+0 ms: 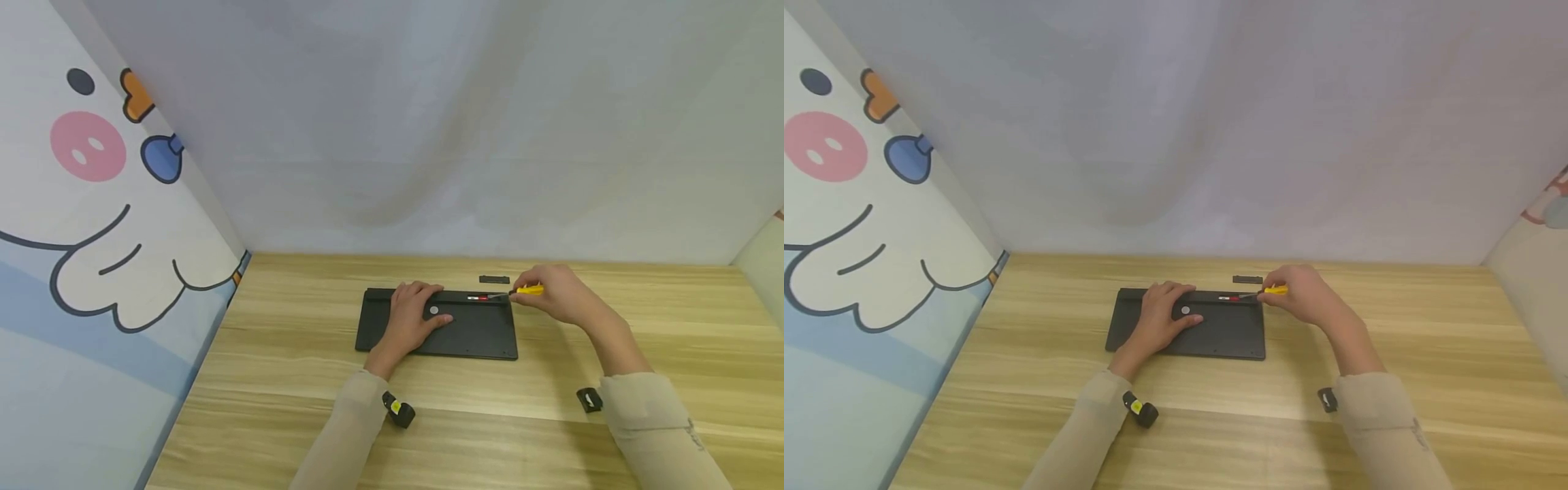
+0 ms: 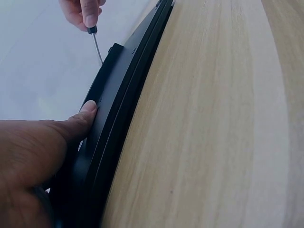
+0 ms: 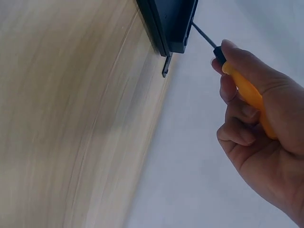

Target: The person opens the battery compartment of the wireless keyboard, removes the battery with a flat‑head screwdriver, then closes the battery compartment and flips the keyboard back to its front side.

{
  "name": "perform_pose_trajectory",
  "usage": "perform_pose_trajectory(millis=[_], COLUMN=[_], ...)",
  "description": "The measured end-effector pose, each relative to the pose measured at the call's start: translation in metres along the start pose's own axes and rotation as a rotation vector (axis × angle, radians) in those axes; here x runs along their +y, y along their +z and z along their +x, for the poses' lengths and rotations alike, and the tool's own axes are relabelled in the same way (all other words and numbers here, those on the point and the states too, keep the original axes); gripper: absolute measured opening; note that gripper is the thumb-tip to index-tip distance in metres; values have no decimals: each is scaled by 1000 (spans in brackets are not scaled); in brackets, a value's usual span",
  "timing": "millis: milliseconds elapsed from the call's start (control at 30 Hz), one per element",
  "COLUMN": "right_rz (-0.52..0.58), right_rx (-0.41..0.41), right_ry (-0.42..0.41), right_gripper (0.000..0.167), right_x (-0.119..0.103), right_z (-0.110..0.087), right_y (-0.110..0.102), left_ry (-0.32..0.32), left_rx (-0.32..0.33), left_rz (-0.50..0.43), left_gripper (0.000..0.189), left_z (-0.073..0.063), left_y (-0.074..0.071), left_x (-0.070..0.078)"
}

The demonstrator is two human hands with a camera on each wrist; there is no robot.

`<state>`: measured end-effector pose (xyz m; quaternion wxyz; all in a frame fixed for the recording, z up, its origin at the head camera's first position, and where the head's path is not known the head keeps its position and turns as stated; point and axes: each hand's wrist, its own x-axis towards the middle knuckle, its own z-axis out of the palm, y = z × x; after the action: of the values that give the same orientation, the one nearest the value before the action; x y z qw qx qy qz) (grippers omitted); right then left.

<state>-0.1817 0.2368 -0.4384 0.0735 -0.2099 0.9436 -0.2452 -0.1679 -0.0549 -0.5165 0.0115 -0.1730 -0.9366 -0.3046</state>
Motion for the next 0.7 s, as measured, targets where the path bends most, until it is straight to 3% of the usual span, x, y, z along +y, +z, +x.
perform_pose_trajectory(millis=[233, 533, 700], right_rz=[-75, -169, -204], right_rx=[-38, -168, -196], right_ry=[-60, -16, 5], right_gripper=[10, 14, 13], right_x=[-10, -40, -53], right_z=[9, 20, 26], right_y=[-5, -18, -21], left_ry=[4, 8, 15], left_rx=[6, 15, 12], left_rz=[-3, -12, -6], left_gripper=[60, 60, 59], left_z=[0, 0, -2], left_y=[1, 1, 0], left_x=[-1, -1, -2])
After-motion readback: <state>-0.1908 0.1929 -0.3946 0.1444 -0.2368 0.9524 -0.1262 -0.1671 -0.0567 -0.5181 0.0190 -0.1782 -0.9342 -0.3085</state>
